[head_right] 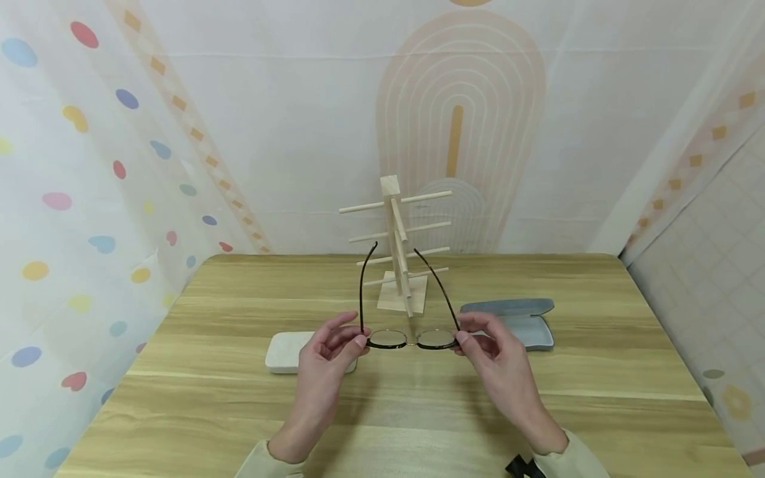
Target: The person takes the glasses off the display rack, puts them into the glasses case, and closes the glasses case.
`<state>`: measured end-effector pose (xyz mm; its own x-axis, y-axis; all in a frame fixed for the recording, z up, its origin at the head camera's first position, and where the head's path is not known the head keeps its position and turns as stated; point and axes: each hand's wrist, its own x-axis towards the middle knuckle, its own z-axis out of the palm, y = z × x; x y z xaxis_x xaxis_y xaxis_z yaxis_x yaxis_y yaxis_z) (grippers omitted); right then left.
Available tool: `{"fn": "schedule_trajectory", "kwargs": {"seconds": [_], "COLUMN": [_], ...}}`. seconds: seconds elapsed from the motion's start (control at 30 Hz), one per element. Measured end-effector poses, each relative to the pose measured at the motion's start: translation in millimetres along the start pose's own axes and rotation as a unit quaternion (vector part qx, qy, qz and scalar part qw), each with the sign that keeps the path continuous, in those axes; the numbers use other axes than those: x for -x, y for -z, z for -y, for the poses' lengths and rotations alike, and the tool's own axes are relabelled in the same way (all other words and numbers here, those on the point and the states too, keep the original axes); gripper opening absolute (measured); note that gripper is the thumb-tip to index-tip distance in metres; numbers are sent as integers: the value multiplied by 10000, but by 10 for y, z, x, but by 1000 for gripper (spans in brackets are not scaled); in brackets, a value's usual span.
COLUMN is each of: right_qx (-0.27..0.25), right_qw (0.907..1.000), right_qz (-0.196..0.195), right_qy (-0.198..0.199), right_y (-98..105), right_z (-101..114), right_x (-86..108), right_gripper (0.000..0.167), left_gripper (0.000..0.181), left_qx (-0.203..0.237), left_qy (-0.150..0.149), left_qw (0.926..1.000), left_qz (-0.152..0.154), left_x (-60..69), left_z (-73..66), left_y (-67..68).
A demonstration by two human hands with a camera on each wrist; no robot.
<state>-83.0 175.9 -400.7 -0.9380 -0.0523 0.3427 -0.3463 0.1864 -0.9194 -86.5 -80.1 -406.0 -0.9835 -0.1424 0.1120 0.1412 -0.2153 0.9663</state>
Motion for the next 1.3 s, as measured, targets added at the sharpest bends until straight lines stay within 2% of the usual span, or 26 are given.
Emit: {"fn": "schedule_trajectory", "kwargs": {"seconds": [0.43,0.9,1.3], "right_qx": [86,360,347], "right_qw": [9998,9976,9949], "right_qz": [102,364,557], "right_qy": [168,461,761], "right_y": [-8,-12,-41], "right_z": [-39,-65,-89], "right_x": [16,7,-4], "right_gripper": [17,22,25], "left_gripper": [32,28,28], "left_qx": [-108,-144,-111], "left_qy": [6,-188,-10], "left_qw": [9999,9997,9997], "left_qz": [-40,-80,-205], "left_x": [29,36,43], "left_z": [13,17,-4], "left_y": [30,69,101]}}
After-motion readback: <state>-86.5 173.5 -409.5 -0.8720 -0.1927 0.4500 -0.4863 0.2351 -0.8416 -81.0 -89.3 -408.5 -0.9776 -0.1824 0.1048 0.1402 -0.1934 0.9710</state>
